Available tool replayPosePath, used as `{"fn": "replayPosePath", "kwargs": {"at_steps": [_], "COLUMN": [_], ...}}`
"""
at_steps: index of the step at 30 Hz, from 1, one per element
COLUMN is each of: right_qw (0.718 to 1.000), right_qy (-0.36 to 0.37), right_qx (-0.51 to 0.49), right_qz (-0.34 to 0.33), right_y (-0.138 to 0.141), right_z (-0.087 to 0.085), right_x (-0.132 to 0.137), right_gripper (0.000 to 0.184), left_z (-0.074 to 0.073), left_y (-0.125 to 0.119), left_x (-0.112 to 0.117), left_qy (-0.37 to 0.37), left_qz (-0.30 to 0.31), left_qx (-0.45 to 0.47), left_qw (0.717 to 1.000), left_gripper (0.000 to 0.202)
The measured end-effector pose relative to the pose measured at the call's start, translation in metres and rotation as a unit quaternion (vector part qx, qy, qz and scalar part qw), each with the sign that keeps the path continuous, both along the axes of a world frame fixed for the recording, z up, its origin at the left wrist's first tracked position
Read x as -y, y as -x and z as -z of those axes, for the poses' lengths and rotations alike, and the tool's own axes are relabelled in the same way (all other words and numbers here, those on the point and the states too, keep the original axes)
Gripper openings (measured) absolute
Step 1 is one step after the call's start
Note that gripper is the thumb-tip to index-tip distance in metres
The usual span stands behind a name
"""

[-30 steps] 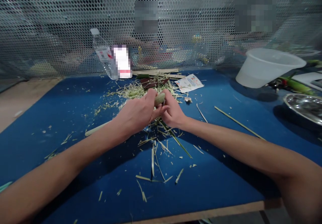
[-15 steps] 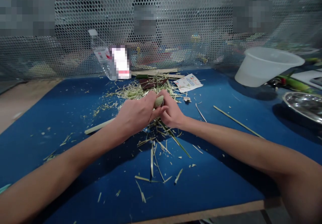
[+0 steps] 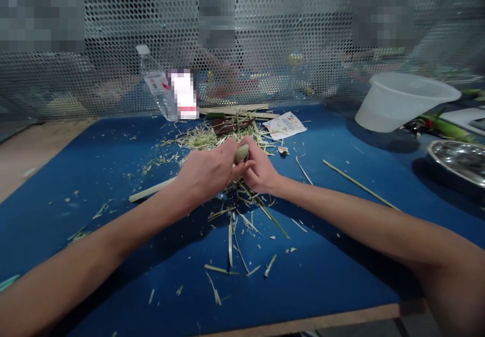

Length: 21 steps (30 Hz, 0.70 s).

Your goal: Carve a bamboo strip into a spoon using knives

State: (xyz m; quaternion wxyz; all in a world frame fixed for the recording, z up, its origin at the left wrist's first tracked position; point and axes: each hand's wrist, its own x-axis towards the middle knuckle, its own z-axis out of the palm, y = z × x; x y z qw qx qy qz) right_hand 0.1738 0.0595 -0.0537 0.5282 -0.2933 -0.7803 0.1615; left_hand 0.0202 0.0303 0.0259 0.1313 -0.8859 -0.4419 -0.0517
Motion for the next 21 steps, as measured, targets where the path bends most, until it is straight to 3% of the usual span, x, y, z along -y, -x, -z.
{"fn": "replayPosePath", "kwargs": {"at_steps": [5, 15, 21], "right_qw": [1.0, 1.0, 1.0], "right_qy": [0.0, -0.003, -0.004], "right_qx": [0.003, 0.005, 0.009], "right_qz": [0.002, -0.023, -0.013], "right_y": [-0.0001, -0.0012, 0.0001], "right_z": [-0.0017, 0.0025, 0.0], "right_x": [0.0007, -0.0008, -0.0005], "right_gripper": [0.048, 0.047, 0.049], "left_z": [0.0016, -0.0051, -0.0017], "left_y": [0.0007, -0.0017, 0.001], "left_x": [-0.0007, 0.0016, -0.0001], "left_qy": [-0.02, 0.023, 0.009], "left_qz": [-0.001, -0.023, -0.007], "left_qx": [0.003, -0.021, -0.022], "left_qw": [1.0, 0.999, 1.0], "left_gripper": [0.075, 0.074, 0.074]}}
